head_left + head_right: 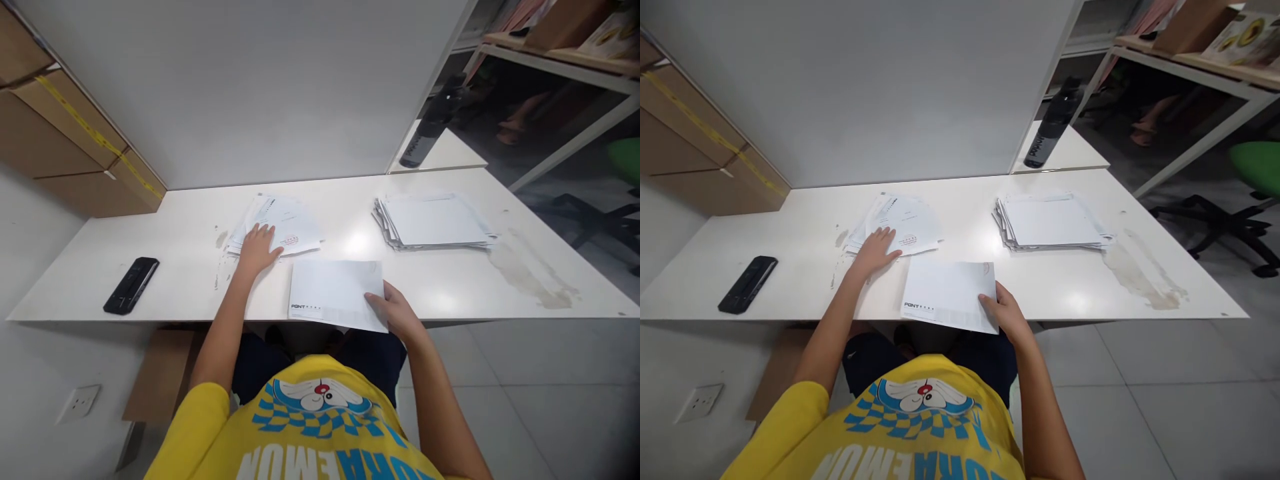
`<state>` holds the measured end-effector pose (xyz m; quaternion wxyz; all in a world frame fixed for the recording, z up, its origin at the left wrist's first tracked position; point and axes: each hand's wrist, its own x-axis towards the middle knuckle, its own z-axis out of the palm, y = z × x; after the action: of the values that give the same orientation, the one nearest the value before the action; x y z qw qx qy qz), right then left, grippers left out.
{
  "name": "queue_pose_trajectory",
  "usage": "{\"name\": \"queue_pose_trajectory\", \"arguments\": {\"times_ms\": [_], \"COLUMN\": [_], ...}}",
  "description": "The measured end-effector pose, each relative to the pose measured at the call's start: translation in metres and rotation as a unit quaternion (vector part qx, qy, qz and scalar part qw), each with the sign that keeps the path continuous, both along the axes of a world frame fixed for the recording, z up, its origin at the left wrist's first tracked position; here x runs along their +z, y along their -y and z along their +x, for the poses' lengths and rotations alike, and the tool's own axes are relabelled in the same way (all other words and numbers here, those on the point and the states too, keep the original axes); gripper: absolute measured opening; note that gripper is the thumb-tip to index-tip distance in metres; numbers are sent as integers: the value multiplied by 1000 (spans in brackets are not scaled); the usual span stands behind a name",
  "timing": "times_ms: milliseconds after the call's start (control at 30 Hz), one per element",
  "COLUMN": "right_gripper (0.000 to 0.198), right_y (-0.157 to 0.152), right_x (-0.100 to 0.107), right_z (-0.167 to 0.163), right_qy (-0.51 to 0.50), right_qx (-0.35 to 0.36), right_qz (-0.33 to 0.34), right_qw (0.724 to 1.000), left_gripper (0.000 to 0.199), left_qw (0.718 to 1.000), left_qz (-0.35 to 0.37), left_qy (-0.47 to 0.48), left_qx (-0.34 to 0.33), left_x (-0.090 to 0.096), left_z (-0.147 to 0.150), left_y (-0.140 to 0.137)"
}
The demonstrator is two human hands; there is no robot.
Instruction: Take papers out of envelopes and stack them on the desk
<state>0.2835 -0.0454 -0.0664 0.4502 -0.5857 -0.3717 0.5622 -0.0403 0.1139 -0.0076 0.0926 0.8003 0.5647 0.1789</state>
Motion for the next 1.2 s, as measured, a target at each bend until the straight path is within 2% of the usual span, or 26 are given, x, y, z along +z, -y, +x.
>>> {"name": "queue_pose_trajectory", "arguments": {"times_ms": [67,167,233,333,467,567,667,733,833,933,1000,1100,1200], "right_gripper": [45,46,47,48,49,50,51,51,57,64,61,61,52], "right_y": [4,6,4,-1,2,10,15,17,19,23,26,29,30], "right_x": [2,6,5,0,1,9,12,12,10,6,0,-8,-3], "right_z": [5,7,7,8,7,5,8,11,15,14,14,20,32], "right_qy": [32,46,52,54,36,-5,-40,-50,-46,-40,-34,-7,24], "right_qx": [-3,4,10,15,6,6,4,-15,-45,-61,-61,-63,-93], "right_qz": [3,8,16,23,19,12,-1,-6,-9,-12,-5,16,48], "right_qw": [999,999,998,998,999,1000,999,999,998,997,998,998,994], "left_gripper": [59,55,48,39,44,40,40,40,36,26,23,30,56], "left_qw": [997,994,991,988,979,969,954,940,915,895,898,927,974], "left_qz": [-6,28,69,109,185,232,186,157,144,148,158,148,102], "left_qy": [-67,-103,-112,-113,-84,-21,10,17,36,17,-12,-3,101], "left_qx": [-22,-5,9,14,21,-88,-235,-304,-375,-420,-411,-345,-177], "left_x": [-13,-28,-30,-21,-2,-4,-19,-27,-29,-24,-22,-24,-23], "left_z": [-3,-2,0,-3,-13,-1,28,46,57,53,49,49,64], "left_y": [-6,-2,2,4,19,63,123,155,168,154,145,140,136]}}
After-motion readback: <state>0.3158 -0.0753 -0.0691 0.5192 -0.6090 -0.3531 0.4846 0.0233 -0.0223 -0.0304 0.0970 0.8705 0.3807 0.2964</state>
